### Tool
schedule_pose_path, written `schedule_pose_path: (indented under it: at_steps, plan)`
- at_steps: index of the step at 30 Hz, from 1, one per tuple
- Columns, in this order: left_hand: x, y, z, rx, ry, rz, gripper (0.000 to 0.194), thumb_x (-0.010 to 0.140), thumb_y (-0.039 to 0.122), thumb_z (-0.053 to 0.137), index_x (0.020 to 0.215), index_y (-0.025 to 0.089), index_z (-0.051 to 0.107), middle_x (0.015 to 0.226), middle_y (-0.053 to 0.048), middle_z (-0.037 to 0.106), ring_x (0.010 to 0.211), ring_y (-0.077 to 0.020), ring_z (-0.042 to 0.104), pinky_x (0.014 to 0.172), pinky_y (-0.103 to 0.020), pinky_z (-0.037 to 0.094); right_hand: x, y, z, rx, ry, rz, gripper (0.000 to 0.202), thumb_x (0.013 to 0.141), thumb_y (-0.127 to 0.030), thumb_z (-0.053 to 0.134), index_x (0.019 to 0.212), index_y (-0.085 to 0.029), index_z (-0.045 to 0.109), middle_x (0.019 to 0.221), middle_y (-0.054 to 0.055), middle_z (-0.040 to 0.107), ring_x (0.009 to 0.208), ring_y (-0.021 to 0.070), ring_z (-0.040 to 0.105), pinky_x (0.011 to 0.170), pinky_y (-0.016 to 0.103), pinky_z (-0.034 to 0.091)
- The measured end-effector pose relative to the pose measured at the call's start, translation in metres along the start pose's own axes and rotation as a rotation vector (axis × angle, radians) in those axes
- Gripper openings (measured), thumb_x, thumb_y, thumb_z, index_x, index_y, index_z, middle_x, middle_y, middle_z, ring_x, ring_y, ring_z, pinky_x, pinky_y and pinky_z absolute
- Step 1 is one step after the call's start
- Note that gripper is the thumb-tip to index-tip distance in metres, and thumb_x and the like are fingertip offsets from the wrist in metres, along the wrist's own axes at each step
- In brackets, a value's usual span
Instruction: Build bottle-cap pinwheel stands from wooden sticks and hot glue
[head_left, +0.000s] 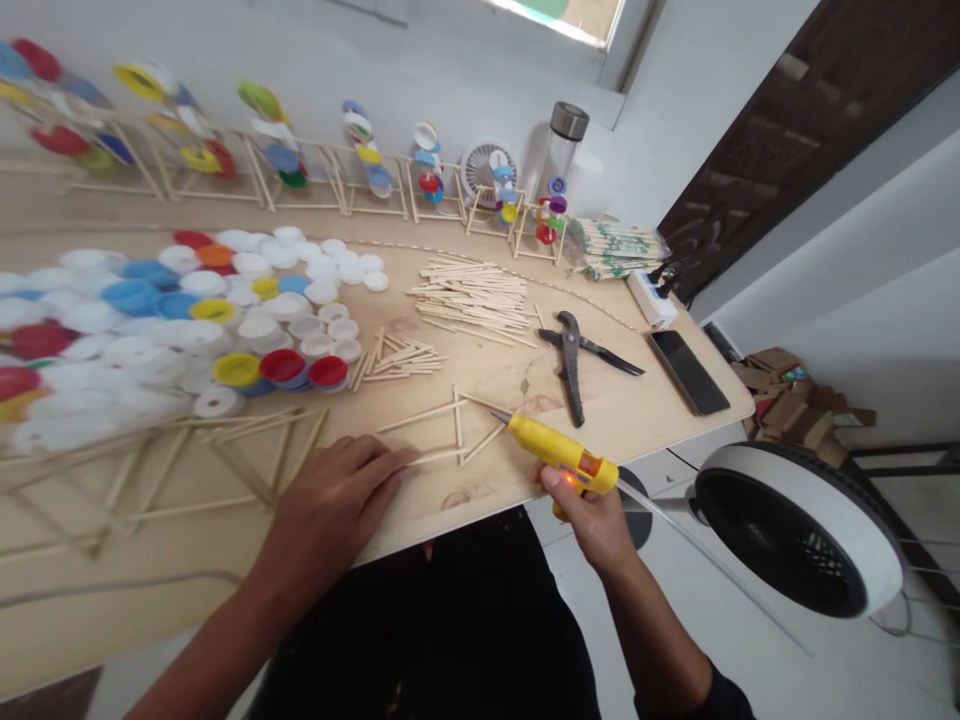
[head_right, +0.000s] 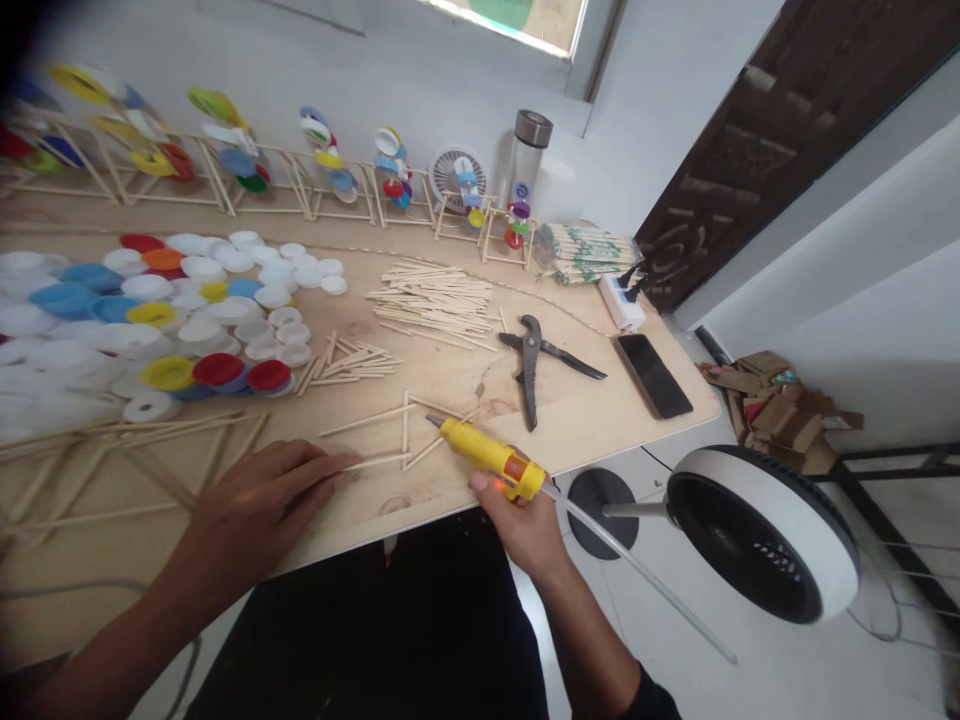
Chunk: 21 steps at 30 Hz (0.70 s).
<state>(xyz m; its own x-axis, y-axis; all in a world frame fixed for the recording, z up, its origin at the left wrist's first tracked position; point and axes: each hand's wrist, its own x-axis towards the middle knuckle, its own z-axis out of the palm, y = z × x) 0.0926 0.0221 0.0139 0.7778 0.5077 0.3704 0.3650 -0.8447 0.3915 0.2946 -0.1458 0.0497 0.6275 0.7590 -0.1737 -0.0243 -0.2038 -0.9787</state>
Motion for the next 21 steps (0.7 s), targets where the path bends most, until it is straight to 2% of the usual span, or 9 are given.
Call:
schedule_pose_path:
  at_steps: [4, 11, 21]
  plan:
    - [-0.0001, 0.0004, 0.0007, 0.020, -0.005, 0.009, 0.027, 0.093, 0.033, 0.044, 0.098, 0.021, 0.068, 0.081, -0.004, 0.064, 0.076, -0.0185, 0.057, 0.070, -0.033, 0.043, 0.0002, 0.0029, -0.0001, 0.029, 0.002, 0.000, 0.042, 0.072, -0.058, 0.070, 0.075, -0.017, 0.061, 0.058, -0.005, 0.042, 0.048, 0.0062, 0.030, 0.042, 0.020, 0.027]
    - [0.0020, 0.0022, -0.0010, 0.033, 0.003, -0.001, 0.030, 0.094, 0.035, 0.041, 0.097, 0.021, 0.068, 0.079, -0.004, 0.064, 0.074, -0.0180, 0.057, 0.068, -0.032, 0.044, -0.0012, 0.0102, -0.0014, 0.033, 0.013, 0.025, 0.040, 0.073, -0.055, 0.071, 0.079, -0.017, 0.063, 0.060, -0.004, 0.044, 0.049, 0.0073, 0.033, 0.044, 0.021, 0.031]
    - [0.0021, 0.0028, -0.0013, 0.032, -0.007, -0.007, 0.031, 0.094, 0.036, 0.041, 0.098, 0.022, 0.068, 0.079, -0.004, 0.065, 0.075, -0.0177, 0.058, 0.068, -0.032, 0.043, -0.0013, 0.0085, -0.0021, 0.009, -0.002, 0.033, 0.041, 0.074, -0.056, 0.070, 0.079, -0.016, 0.062, 0.061, -0.003, 0.046, 0.050, 0.0079, 0.035, 0.045, 0.021, 0.033]
